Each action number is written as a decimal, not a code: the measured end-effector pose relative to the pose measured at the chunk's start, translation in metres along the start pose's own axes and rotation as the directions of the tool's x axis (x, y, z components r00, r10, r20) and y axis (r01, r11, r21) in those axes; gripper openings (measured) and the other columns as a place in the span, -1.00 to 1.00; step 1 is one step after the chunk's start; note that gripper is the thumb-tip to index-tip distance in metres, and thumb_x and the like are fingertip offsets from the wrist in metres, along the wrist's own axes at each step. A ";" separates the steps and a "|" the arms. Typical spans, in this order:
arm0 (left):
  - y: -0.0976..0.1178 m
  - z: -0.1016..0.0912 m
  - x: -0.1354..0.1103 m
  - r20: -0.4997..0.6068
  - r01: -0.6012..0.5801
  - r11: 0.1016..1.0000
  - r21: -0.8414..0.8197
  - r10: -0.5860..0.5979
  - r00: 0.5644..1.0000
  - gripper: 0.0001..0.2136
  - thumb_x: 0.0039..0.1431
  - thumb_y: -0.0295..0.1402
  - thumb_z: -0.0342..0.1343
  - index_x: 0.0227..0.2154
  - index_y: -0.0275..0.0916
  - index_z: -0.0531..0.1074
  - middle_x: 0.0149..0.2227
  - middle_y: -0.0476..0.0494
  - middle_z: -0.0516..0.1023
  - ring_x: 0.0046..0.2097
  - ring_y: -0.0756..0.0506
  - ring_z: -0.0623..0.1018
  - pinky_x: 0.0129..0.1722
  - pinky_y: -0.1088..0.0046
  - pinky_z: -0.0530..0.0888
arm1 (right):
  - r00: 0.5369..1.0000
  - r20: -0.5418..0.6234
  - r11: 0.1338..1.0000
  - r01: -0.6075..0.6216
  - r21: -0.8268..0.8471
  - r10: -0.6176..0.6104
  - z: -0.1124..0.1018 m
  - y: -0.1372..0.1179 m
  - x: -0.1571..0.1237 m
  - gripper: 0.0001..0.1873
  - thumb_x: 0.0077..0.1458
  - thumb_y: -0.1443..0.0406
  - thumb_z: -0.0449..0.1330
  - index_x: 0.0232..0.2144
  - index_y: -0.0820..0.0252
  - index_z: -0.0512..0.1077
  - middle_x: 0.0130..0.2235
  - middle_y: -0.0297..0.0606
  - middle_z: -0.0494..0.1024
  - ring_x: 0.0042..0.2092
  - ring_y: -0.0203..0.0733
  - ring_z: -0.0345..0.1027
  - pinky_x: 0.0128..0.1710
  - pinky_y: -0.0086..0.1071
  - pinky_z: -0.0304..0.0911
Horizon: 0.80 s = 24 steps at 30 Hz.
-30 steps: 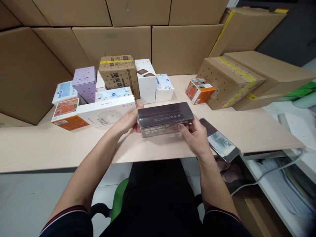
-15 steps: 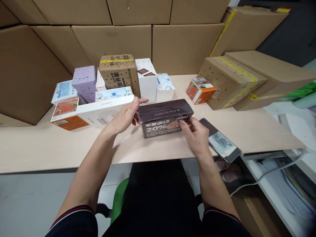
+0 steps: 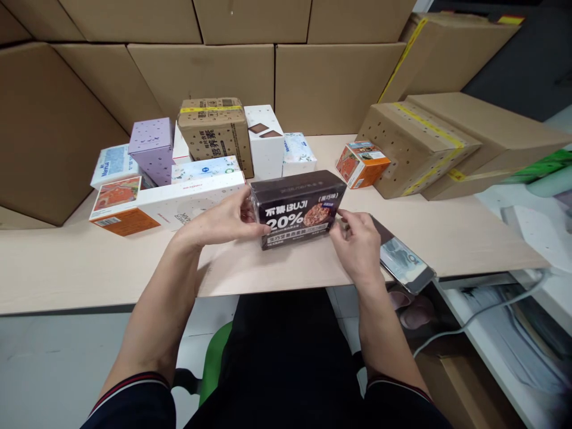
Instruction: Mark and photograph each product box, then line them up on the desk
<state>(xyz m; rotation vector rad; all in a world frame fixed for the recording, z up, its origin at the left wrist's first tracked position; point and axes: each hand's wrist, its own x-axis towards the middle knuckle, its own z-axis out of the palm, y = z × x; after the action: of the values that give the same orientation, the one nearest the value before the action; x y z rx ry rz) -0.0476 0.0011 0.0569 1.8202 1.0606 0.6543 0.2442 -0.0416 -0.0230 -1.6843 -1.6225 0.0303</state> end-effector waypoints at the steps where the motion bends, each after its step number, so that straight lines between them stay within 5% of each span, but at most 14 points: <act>1: 0.002 0.000 0.000 -0.016 0.033 0.999 -0.028 -0.033 0.999 -0.36 -0.01 -0.25 0.43 0.14 -0.18 0.34 -0.12 -0.17 0.58 -0.07 -0.24 0.60 -0.05 0.11 0.57 | 0.998 0.050 0.995 -0.024 -0.094 0.029 0.000 -0.002 0.000 -0.61 0.22 0.25 0.14 0.01 0.24 0.60 -0.10 -0.03 0.55 -0.32 -0.13 0.41 -0.25 -0.23 0.35; 5: 0.011 0.000 0.001 -0.062 0.127 0.984 -0.127 -0.136 0.989 -0.25 -0.01 -0.29 0.40 0.25 -0.21 0.24 -0.04 -0.22 0.57 0.01 -0.26 0.58 -0.03 0.15 0.58 | 0.959 0.265 0.949 -0.013 -0.314 0.101 -0.003 -0.011 0.000 -0.58 0.31 0.26 0.10 0.12 0.26 0.54 -0.08 0.04 0.54 -0.26 -0.03 0.44 -0.27 -0.22 0.31; 8: 0.014 -0.001 0.000 -0.082 0.161 0.971 -0.175 -0.177 0.981 -0.04 -0.01 -0.29 0.38 0.41 -0.15 0.00 0.02 -0.24 0.52 0.00 -0.24 0.58 -0.16 0.25 0.61 | 0.958 0.275 0.965 0.000 -0.263 0.075 -0.001 -0.007 0.001 -0.58 0.31 0.31 0.07 0.14 0.24 0.52 -0.16 0.03 0.53 -0.32 -0.06 0.41 -0.28 -0.19 0.30; 10: 0.014 -0.002 -0.001 -0.077 0.155 0.973 -0.169 -0.170 0.982 0.03 0.00 -0.29 0.37 0.46 -0.05 -0.12 0.04 -0.23 0.50 -0.04 -0.22 0.58 -0.25 0.32 0.60 | 0.979 0.201 0.994 -0.006 -0.113 0.029 0.002 0.000 0.001 -0.59 0.29 0.32 0.08 0.10 0.21 0.55 -0.22 -0.03 0.53 -0.32 -0.06 0.41 -0.24 -0.15 0.33; 13: 0.012 -0.005 -0.002 -0.019 0.120 0.982 -0.146 -0.124 0.992 -0.08 0.03 -0.28 0.35 0.42 0.03 0.01 0.05 -0.19 0.47 -0.01 -0.20 0.55 -0.27 0.37 0.59 | 1.000 -0.002 0.967 -0.022 0.255 0.023 0.003 0.010 -0.001 -0.64 0.29 0.29 0.08 0.01 0.14 0.58 -0.21 -0.11 0.58 -0.21 -0.06 0.48 -0.12 -0.11 0.38; 17: 0.011 -0.008 -0.002 0.104 0.120 0.981 -0.156 -0.104 0.989 -0.26 0.06 -0.26 0.33 0.29 -0.05 0.18 0.06 -0.19 0.49 0.05 -0.22 0.52 -0.25 0.38 0.59 | 0.961 -0.181 0.710 -0.021 0.704 0.208 -0.001 0.008 -0.003 -0.69 0.27 0.26 0.12 0.02 0.06 0.49 -0.20 -0.24 0.62 -0.32 -0.22 0.46 -0.26 -0.26 0.40; 20: 0.009 -0.008 0.000 0.178 0.170 0.968 -0.184 -0.137 0.974 -0.28 0.07 -0.25 0.32 0.29 -0.04 0.19 0.04 -0.19 0.51 0.03 -0.23 0.54 -0.26 0.38 0.58 | 0.944 -0.246 0.582 0.075 0.809 0.219 -0.005 -0.001 -0.001 -0.69 0.16 0.28 0.27 -0.03 0.02 0.41 -0.21 -0.31 0.62 -0.35 -0.25 0.46 -0.25 -0.26 0.42; 24: 0.002 -0.003 0.005 0.190 0.210 0.949 -0.235 -0.167 0.967 -0.28 0.05 -0.26 0.34 0.28 -0.02 0.22 0.04 -0.17 0.52 0.00 -0.20 0.56 -0.26 0.41 0.56 | 0.891 -0.363 0.475 0.204 0.856 0.271 -0.011 -0.015 0.004 -0.74 0.14 0.24 0.35 -0.26 0.02 0.30 -0.53 -0.55 0.39 -0.53 -0.32 0.29 -0.43 -0.38 0.30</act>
<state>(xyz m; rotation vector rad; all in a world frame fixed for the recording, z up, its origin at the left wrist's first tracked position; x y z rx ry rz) -0.0471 0.0062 0.0601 1.5026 0.9757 0.4869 0.2386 -0.0457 -0.0055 -0.7771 -0.8928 0.4077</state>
